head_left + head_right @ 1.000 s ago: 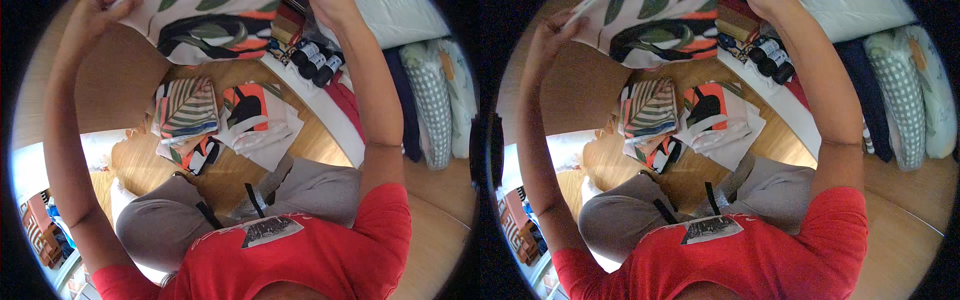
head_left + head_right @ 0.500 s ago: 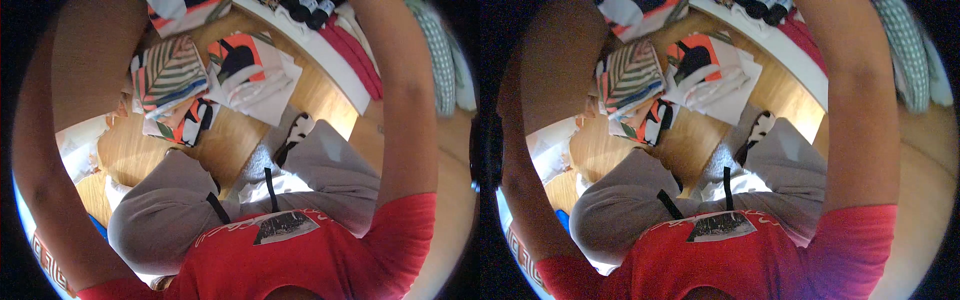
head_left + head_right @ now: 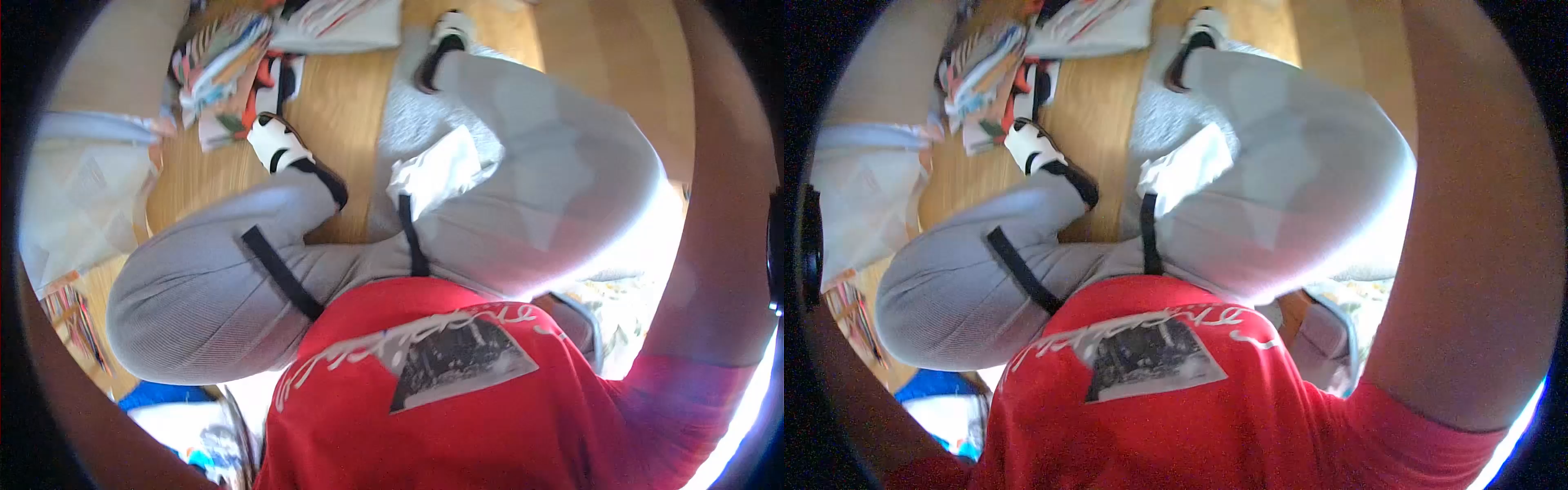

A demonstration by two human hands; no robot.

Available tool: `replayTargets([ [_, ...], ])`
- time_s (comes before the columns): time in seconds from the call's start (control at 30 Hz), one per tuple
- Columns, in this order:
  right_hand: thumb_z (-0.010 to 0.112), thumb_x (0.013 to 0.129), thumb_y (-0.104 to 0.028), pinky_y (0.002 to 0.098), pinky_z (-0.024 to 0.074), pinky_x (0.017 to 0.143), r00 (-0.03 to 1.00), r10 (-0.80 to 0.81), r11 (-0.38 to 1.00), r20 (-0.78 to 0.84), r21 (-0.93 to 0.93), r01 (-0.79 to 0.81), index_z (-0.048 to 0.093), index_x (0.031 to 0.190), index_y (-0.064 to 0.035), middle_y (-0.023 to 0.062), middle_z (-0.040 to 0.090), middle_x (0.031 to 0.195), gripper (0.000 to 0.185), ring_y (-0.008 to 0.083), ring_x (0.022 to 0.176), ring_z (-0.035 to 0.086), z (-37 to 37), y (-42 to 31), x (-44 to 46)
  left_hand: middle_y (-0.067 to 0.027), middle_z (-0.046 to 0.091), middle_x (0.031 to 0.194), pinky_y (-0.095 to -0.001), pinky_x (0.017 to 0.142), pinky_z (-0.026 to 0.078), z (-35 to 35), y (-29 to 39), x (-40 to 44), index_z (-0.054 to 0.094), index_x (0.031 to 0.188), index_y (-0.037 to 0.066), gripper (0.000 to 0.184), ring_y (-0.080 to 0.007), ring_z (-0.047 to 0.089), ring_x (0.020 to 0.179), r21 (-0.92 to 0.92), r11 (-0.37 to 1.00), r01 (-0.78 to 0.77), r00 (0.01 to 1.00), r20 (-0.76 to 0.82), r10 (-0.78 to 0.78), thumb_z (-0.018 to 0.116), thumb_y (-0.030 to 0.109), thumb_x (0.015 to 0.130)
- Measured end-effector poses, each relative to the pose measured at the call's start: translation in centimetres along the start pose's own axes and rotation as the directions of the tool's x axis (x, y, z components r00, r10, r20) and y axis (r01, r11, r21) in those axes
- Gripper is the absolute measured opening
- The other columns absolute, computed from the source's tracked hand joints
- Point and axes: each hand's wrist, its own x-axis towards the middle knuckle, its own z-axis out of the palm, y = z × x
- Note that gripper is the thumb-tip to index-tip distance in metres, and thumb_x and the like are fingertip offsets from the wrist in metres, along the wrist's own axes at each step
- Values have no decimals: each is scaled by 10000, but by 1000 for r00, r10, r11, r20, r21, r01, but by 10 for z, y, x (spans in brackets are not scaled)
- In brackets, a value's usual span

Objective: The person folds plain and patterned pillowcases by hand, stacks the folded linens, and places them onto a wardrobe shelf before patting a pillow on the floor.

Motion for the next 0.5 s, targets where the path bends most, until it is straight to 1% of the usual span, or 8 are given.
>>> replayTargets([
  [0.1,504,876,-142,254,430,711,999,-5,993,-34,-118,1,598,884,28,46,563,824,194,118,764,495,9,-61,-59,-129,610,825,-282,616,457,-27,77,-53,612,987,-64,262,-188,572,731,-39,992,-119,993,21,119,560,84,777],
  [0.2,496,872,-131,246,425,737,992,-84,968,-97,-244,58,597,908,28,49,574,859,192,113,801,505,3,-119,-122,-137,608,831,-276,610,457,-36,123,-89,604,1004,-70,279,-188,571,728,-58,980,-191,980,46,194,557,82,774],
  [0.3,488,868,-120,239,419,762,952,-253,882,-174,-446,153,596,932,29,51,584,894,195,109,838,516,-24,-187,-187,-144,607,837,-271,604,457,-69,145,-90,596,1020,-75,296,-189,570,724,-37,974,-224,974,38,225,553,80,771],
  [0.37,483,866,-112,234,416,780,890,-391,772,-237,-610,177,596,948,30,53,591,918,200,106,863,523,-40,-223,-225,-149,606,841,-267,600,457,-113,151,-71,590,1031,-79,308,-189,570,722,18,977,-214,977,5,214,551,79,770],
  [0.4,480,864,-109,231,414,788,850,-446,713,-280,-685,149,596,956,30,54,594,930,203,104,875,526,-47,-230,-238,-152,605,843,-265,598,457,-138,152,-61,588,1037,-81,314,-190,569,721,62,979,-194,981,-14,195,550,78,769],
  [0.43,477,863,-105,229,412,797,817,-475,656,-326,-751,82,596,964,30,55,598,941,206,103,888,530,-52,-228,-249,-154,605,845,-263,596,457,-165,153,-54,585,1042,-83,320,-190,569,720,112,980,-167,983,-53,173,549,78,768],
  [0.47,475,862,-101,226,410,806,811,-415,637,-413,-768,-66,596,972,30,56,601,953,210,101,900,533,-59,-207,-254,-157,604,847,-261,594,457,-185,152,-49,582,1048,-84,326,-190,569,719,135,981,-138,986,-78,150,548,77,767],
  [0.5,472,861,-98,224,408,814,827,-234,679,-511,-695,-237,595,980,30,56,605,965,214,100,912,537,-63,-169,-254,-159,603,849,-259,592,457,-205,149,-40,579,1053,-86,332,-190,568,717,171,980,-106,986,-112,126,546,77,766],
])
